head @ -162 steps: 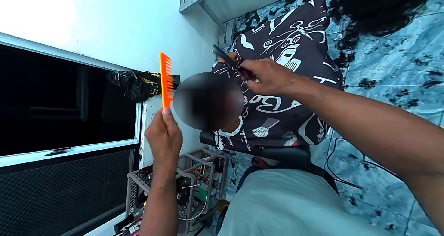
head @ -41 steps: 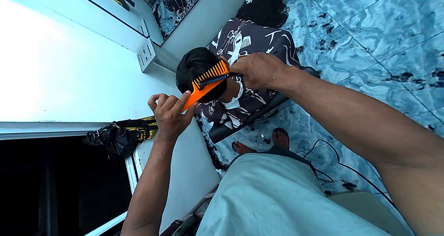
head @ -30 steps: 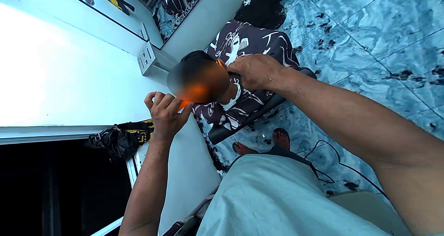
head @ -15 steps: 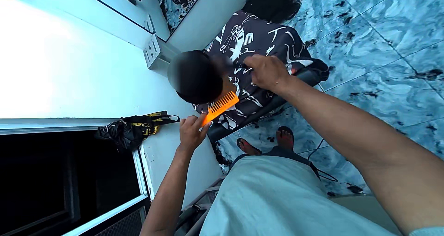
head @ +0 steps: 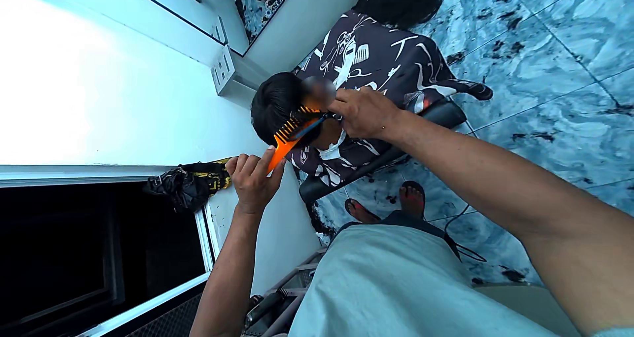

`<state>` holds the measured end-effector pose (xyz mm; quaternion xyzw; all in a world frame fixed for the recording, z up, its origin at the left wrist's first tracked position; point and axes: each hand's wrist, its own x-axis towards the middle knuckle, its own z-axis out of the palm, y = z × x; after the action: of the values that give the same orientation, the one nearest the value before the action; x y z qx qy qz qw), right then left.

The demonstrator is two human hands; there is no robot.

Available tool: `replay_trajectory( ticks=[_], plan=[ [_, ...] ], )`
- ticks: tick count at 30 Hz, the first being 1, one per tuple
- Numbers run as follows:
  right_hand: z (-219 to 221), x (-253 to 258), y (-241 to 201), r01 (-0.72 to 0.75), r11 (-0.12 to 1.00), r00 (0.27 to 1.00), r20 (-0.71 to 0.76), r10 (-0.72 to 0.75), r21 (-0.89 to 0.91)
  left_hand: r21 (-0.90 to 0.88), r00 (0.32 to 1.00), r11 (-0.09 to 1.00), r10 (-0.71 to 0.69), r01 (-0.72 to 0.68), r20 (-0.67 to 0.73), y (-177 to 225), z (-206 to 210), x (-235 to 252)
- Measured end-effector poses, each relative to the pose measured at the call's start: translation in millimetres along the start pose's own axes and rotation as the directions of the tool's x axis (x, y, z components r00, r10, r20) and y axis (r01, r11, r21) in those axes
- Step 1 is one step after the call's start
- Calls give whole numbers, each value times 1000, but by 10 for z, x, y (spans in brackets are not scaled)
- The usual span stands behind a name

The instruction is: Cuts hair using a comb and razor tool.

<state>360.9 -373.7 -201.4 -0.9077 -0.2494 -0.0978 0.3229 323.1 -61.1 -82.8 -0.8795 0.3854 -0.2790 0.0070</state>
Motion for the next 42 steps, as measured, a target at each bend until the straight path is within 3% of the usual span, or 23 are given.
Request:
replay_trajectory(
  ticks=[6,24,26,29,30,32,35,42],
  plan=[
    [-44,23,13,-16,999,1000,15,15,42,12,999,1000,9,-10,53,11,-65,55],
    [-95,42,-23,-30,1000,999,16,30,1,10,999,1000,26,-26,27,-11,-65,105],
    [-99,51,-26,-54,998,998,20,54,23,-39,995,999,27,-23,93,29,-55,70],
    [-75,6,63,-163,975,985,-25,169,149,-169,929,986,76,-15,362,108,11,-140],
    [-70,4,128,-197,965,977,-45,208,172,-191,919,981,64,13,389,87,36,-195],
    [-47,-29,207,-218,972,973,-60,223,83,-152,940,987,10,45,341,23,31,-217],
    [21,-66,178,-54,992,998,-46,49,-114,-36,979,999,-17,25,205,-6,-18,-107],
    [152,17,105,20,994,987,-155,-36,-106,11,992,999,32,-33,124,21,-65,39]
  ],
)
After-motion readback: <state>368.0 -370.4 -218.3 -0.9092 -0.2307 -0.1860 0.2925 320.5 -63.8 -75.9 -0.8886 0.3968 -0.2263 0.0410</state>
